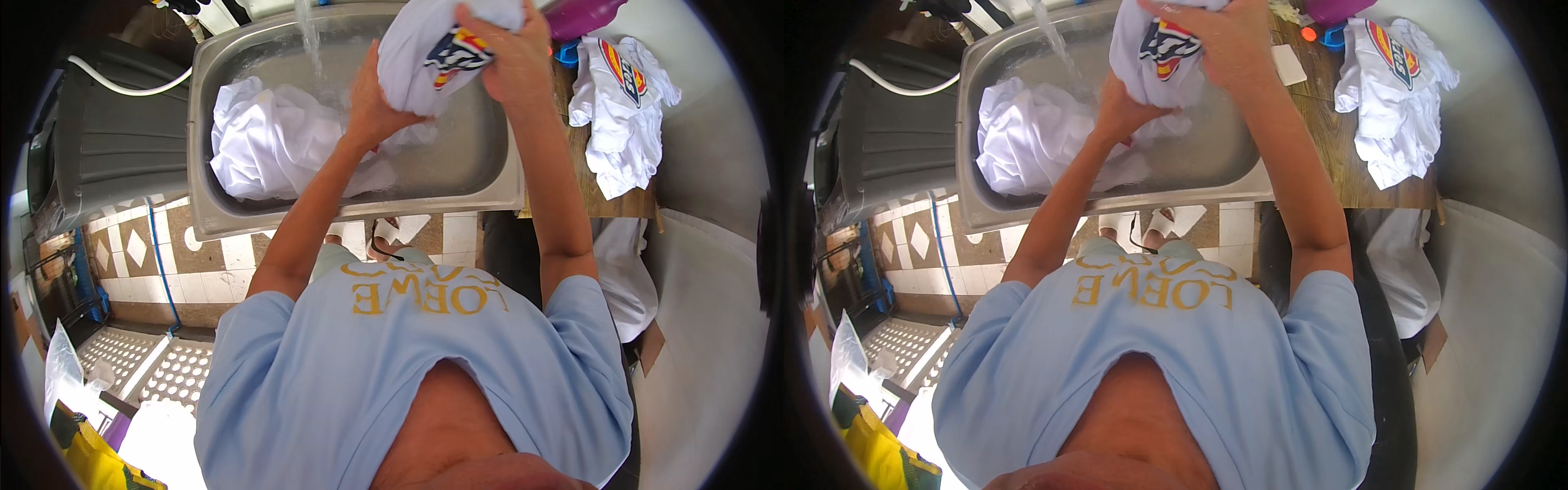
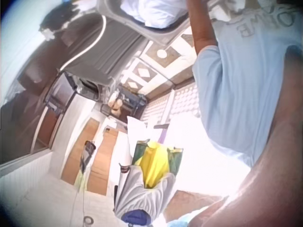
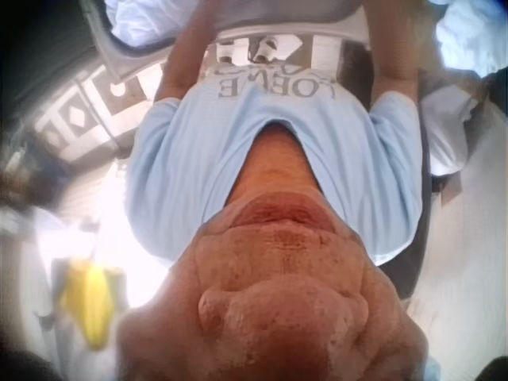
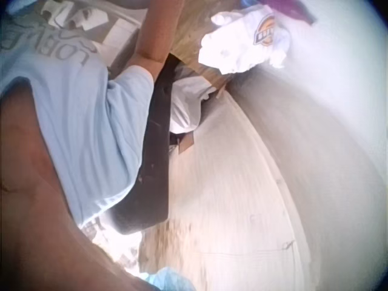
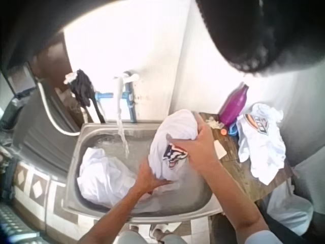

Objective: The person washes white shirts by hand in a sink and puts them into a washing machine, using a bar of soap and liquid detergent to scrub specific spots on the garments.

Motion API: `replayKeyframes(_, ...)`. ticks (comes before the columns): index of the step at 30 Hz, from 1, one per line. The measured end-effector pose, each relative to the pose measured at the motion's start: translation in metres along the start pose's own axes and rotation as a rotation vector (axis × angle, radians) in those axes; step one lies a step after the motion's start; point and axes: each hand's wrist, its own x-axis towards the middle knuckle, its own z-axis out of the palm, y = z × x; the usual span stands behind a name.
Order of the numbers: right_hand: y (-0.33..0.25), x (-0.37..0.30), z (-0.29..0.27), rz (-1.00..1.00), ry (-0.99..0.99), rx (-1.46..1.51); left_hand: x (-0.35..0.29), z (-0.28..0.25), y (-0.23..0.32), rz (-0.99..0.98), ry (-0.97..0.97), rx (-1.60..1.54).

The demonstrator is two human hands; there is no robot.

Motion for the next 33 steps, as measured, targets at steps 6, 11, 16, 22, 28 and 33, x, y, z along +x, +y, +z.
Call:
replayKeyframes(6,-0.001,-0.032,-0.039,-0.193,0.371,0.531,0.033,0.002,0.035,0.098,0.318,-0.378)
replayKeyframes(11,0.104,-0.063,-0.064,0.238,0.320,0.868,0.062,0.003,0.058,0.317,0.480,-0.263)
replayKeyframes(16,0.156,-0.082,-0.011,0.399,-0.083,1.248,0.037,0.022,0.099,0.454,0.355,-0.313)
replayKeyframes(22,0.146,-0.045,-0.012,0.092,-0.040,0.486,-0.017,-0.014,0.058,0.209,0.320,-0.230)
replayKeyframes(28,0.129,-0.027,-0.041,0.075,0.017,0.604,-0.054,-0.044,0.032,-0.563,-0.136,-1.210)
replayKeyframes(33,0.125,-0.040,-0.015,0.033,-0.191,0.486,-0.026,-0.038,0.019,-0.931,0.079,-1.625)
